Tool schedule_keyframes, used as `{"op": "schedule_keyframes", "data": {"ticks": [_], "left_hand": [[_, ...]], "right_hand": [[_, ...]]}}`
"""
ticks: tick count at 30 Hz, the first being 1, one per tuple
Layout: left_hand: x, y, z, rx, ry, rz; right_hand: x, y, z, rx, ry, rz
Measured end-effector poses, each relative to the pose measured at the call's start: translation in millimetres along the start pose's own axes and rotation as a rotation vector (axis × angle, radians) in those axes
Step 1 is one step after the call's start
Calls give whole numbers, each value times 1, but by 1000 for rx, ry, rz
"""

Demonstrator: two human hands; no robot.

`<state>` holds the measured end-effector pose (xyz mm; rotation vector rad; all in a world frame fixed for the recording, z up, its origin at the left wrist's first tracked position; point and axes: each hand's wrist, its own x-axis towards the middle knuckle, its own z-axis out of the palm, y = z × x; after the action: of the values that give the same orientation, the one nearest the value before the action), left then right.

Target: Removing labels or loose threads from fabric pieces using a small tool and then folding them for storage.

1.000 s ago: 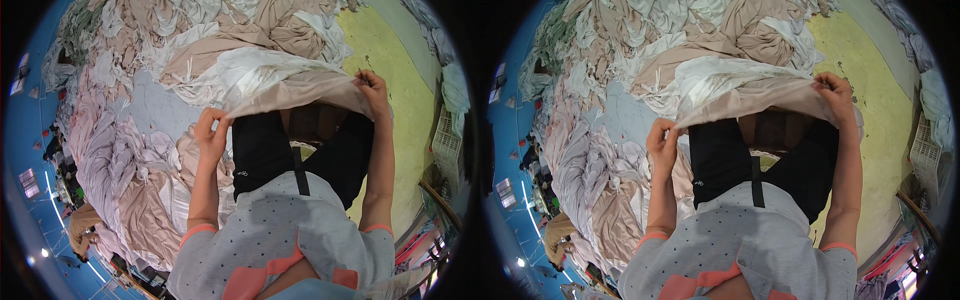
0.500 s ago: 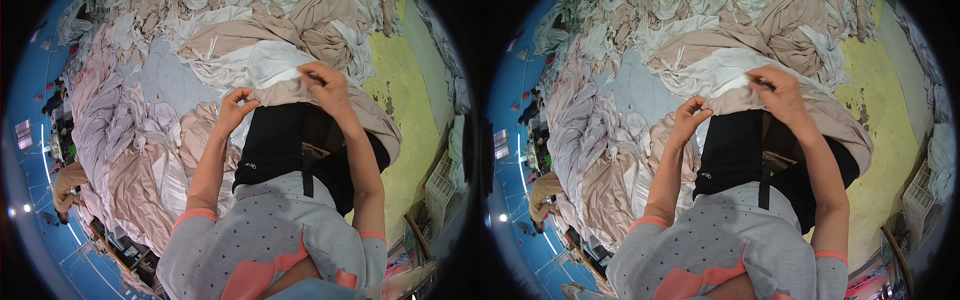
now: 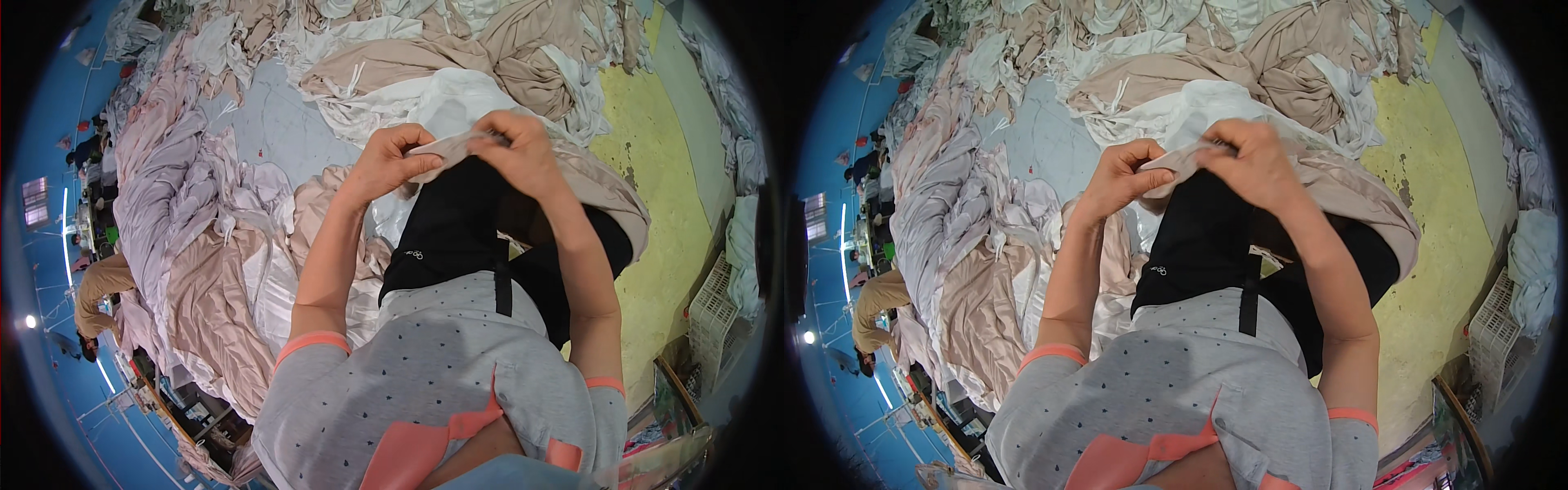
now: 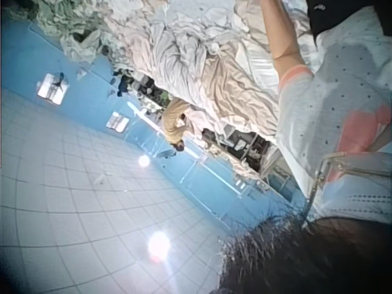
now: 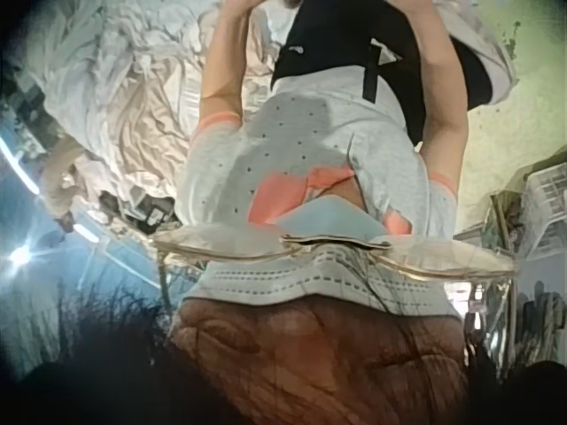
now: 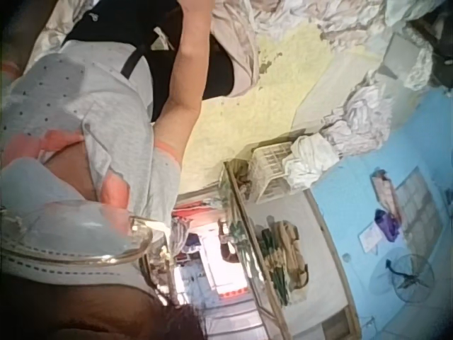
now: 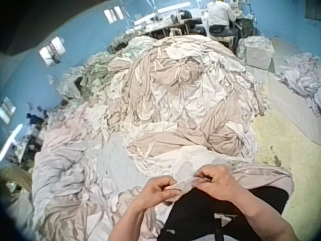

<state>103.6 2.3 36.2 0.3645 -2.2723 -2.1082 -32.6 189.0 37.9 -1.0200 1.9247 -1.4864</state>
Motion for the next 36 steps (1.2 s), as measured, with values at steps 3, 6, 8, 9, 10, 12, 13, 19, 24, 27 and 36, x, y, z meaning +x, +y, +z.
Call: {"op": "schedule_keyframes", "data": {"ticks": [3, 6, 8, 9, 10, 12, 13, 19, 24, 27, 36], "left_hand": [[-7, 2, -7, 82, -106, -173], [-9, -15, -7, 88, -56, -61], [-7, -18, -9, 23, 13, 15], [-10, -15, -14, 30, 21, 28], [-9, -10, -17, 43, 17, -5], [-8, 4, -19, 58, 6, -17], [-8, 14, -20, 14, 16, -4], [-3, 65, -24, -92, -35, 177], [-4, 97, -7, -431, -12, 357], [-15, 93, -3, -539, -21, 328], [23, -34, 27, -274, -42, -166]], "right_hand": [[-9, -18, -29, 189, 78, 31], [-26, -32, -56, 181, 205, 23], [-39, -49, -83, 58, 235, 16], [-42, -54, -90, 58, 233, -1], [-48, -62, -99, 56, 287, -25], [-60, -78, -118, 53, 400, -77], [-65, -87, -129, 44, 407, -95], [-97, -143, -181, -148, 416, -143], [-146, -196, -195, -175, 524, -180], [-174, -178, -194, -213, 534, -115], [-200, 28, -152, -56, 559, 291]]}}
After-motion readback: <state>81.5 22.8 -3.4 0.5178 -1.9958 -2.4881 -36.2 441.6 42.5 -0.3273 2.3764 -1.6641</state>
